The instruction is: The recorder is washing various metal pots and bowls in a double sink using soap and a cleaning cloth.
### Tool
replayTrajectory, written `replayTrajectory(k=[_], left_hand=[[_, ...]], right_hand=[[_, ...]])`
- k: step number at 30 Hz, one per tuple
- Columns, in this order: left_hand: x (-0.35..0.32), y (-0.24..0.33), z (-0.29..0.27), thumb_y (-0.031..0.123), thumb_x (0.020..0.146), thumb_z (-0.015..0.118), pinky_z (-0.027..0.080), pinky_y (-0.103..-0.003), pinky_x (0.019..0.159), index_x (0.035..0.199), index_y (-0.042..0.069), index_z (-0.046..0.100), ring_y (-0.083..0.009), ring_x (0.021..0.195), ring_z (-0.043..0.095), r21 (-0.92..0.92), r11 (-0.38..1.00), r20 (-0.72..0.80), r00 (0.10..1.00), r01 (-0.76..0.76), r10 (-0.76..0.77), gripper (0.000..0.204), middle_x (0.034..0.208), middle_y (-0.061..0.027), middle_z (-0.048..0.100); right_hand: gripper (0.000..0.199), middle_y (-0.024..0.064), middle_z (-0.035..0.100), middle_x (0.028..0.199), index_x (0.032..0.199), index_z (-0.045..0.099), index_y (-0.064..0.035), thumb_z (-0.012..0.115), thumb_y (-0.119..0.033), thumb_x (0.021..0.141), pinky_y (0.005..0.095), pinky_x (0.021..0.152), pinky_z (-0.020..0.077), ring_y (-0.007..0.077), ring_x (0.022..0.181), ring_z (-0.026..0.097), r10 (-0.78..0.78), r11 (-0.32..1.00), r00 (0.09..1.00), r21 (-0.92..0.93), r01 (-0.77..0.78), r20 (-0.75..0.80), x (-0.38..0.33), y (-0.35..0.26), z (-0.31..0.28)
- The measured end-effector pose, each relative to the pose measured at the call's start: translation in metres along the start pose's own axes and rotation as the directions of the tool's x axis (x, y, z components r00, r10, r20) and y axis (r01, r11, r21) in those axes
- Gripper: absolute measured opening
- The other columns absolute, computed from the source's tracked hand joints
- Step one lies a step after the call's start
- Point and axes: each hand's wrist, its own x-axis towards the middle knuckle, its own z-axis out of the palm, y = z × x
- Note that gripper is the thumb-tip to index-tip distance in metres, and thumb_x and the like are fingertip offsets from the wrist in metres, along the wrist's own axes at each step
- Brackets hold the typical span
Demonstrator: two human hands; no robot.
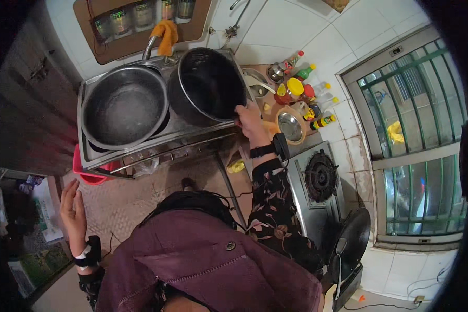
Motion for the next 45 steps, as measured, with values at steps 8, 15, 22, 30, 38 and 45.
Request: replayTrajectory(k=[8,15,22,30,38,45], left_hand=[[0.017,-0.016,0.033,0.01,0.088,0.048,0.038,-0.028,0.087,0.105,-0.002,0.054,-0.0192,0.1,0.053,-0.061,0.997,0.062,0.997,0.049,-0.045,0.022,0.104,-0.0109,0.058],[0.028,-0.057,0.065,0.012,0.087,0.051,0.043,-0.027,0.08,0.105,-0.002,0.053,-0.0152,0.092,0.055,-0.155,0.95,0.074,0.962,0.27,-0.261,0.023,0.097,-0.009,0.059],[0.038,-0.093,0.082,0.015,0.086,0.053,0.044,-0.027,0.077,0.107,-0.003,0.052,-0.0146,0.089,0.056,-0.248,0.905,-0.012,0.933,0.345,-0.359,0.028,0.095,-0.0097,0.059],[0.078,-0.086,0.092,0.021,0.082,0.056,0.047,-0.032,0.072,0.111,-0.006,0.047,-0.0253,0.086,0.06,-0.189,0.907,0.082,0.926,0.377,-0.368,0.04,0.093,-0.0189,0.059],[0.104,-0.12,0.123,0.018,0.079,0.056,0.047,-0.034,0.067,0.109,-0.006,0.048,-0.0262,0.078,0.061,-0.246,0.878,-0.115,0.887,0.411,-0.448,0.039,0.086,-0.0191,0.06],[0.133,-0.106,0.128,0.014,0.077,0.054,0.044,-0.038,0.061,0.109,-0.003,0.049,-0.0276,0.068,0.06,-0.306,0.781,-0.048,0.81,0.545,-0.584,0.037,0.072,-0.0178,0.06]], right_hand=[[0.014,0.0107,0.055,0.066,0.079,0.05,0.0042,0.049,-0.009,0.074,0.0279,0.035,0.0384,0.0164,0.037,0.048,-0.015,0.967,0.989,-0.253,-0.022,-0.146,0.061,0.029,0.004],[0.015,0.012,0.055,0.062,0.079,0.051,0.0072,0.048,-0.007,0.075,0.03,0.036,0.0401,0.0186,0.039,0.049,0.142,0.915,0.985,-0.366,-0.17,-0.1,0.135,0.09,0.025],[0.012,0.0116,0.05,0.054,0.073,0.054,0.0034,0.05,-0.008,0.072,0.031,0.035,0.0376,0.0216,0.04,0.049,0.222,0.925,0.961,-0.275,-0.261,-0.164,0.151,0.116,0.036],[0.02,0.0187,0.056,0.056,0.061,0.057,0.0021,0.06,-0.017,0.065,0.0397,0.05,0.0469,0.0312,0.052,0.057,-0.117,-0.312,0.794,-0.781,0.541,0.596,0.183,0.155,-0.04],[0.04,0.018,0.062,0.088,0.101,0.058,0.0008,0.061,-0.029,0.075,0.0356,0.072,0.0468,0.0311,0.083,0.06,-0.366,0.548,0.835,-0.63,0.551,0.411,0.17,0.06,0.09],[0.041,0.0196,0.06,0.086,0.099,0.056,0.0017,0.056,-0.034,0.078,0.0385,0.071,0.0441,0.0361,0.083,0.056,-0.273,0.498,0.681,-0.506,0.704,0.679,0.188,0.053,0.222]])
